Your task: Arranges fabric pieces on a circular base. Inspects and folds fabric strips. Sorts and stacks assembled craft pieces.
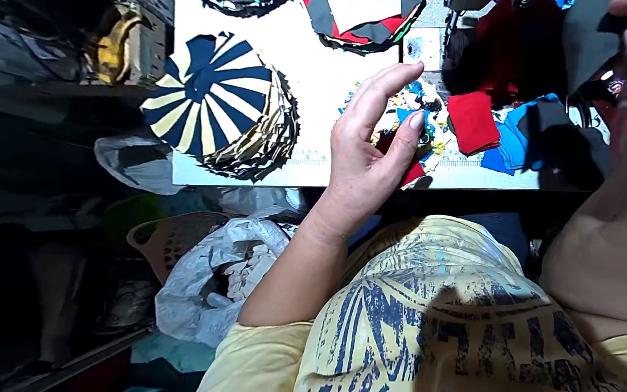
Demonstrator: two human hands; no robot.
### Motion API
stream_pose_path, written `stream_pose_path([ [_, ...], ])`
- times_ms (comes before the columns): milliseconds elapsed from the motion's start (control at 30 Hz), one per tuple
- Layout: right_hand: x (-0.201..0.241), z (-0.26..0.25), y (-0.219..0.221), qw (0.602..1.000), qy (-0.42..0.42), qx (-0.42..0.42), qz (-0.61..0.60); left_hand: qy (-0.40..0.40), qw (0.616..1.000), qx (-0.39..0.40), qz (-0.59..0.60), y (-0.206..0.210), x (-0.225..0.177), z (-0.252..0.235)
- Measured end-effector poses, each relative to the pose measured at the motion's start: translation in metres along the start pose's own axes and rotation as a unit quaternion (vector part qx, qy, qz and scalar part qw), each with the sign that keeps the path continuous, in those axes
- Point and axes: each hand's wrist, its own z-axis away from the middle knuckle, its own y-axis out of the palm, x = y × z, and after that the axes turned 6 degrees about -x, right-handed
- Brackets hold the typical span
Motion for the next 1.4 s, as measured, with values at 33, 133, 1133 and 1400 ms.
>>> stream_pose_path([
  [33, 0.007, 0.003, 0.01, 0.999, -0.006, 0.024, -0.048, -0.035, 0.999, 0.007, 0.036, 0.001, -0.002, -0.001],
  [133, 0.025, 0.012, 0.039, 0.982, -0.034, 0.093, -0.159, -0.19, 0.957, 0.034, 0.215, 0.004, -0.01, -0.003],
  [1133, -0.006, 0.08, 0.091, 0.965, 0.035, 0.202, 0.162, -0.016, 0.962, 0.11, -0.248, -0.004, 0.019, 0.012],
  [1400, -0.001, 0.069, 0.073, 0.959, 0.008, 0.232, 0.163, 0.054, 0.98, 0.023, -0.191, -0.024, -0.013, 0.007],
])
